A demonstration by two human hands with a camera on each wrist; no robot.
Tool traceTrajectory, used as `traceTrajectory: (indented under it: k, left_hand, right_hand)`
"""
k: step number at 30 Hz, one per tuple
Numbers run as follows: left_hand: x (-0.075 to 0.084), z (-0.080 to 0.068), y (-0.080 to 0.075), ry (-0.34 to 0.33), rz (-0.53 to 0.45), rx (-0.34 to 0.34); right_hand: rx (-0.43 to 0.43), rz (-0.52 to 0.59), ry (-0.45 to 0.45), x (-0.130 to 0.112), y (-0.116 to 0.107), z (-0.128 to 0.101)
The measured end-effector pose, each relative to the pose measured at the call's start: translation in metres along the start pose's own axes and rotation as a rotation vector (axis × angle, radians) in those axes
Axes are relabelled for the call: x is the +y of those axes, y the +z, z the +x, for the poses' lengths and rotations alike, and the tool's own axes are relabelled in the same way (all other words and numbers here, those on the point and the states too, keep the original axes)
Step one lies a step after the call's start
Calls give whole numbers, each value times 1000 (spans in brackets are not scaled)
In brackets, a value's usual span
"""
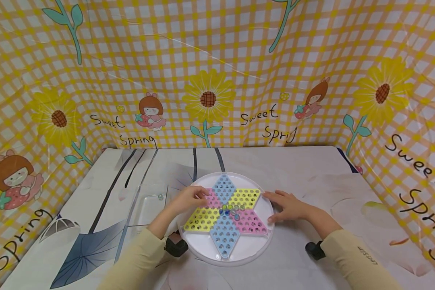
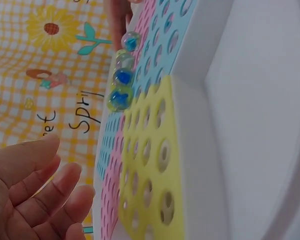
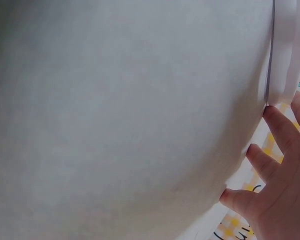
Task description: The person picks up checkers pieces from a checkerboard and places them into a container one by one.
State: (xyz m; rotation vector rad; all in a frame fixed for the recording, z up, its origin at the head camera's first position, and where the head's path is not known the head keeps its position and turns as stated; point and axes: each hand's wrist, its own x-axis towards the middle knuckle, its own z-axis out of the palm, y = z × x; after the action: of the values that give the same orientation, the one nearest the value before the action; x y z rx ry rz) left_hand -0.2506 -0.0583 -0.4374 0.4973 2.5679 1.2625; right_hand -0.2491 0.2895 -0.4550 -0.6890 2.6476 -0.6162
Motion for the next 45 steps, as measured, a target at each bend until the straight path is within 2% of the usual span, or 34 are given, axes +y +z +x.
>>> traceTrajectory:
  k: [10, 23, 32, 39, 45]
  left_hand:
    - [6, 1, 19, -3, 8, -30]
    - [14, 0, 32, -4, 179, -70]
    - [19, 0, 39, -38, 274, -46]
    - [20, 1, 43, -59, 293, -32]
    - [19, 1, 44, -41, 301, -24]
  right_hand:
    - [-6, 5, -1, 1, 0, 0]
    - [7, -6, -10, 1, 0, -1]
    - [8, -16, -13, 2, 1, 0]
    - [12, -23, -13, 3, 2, 1]
    - [12, -16, -12, 2, 2, 1]
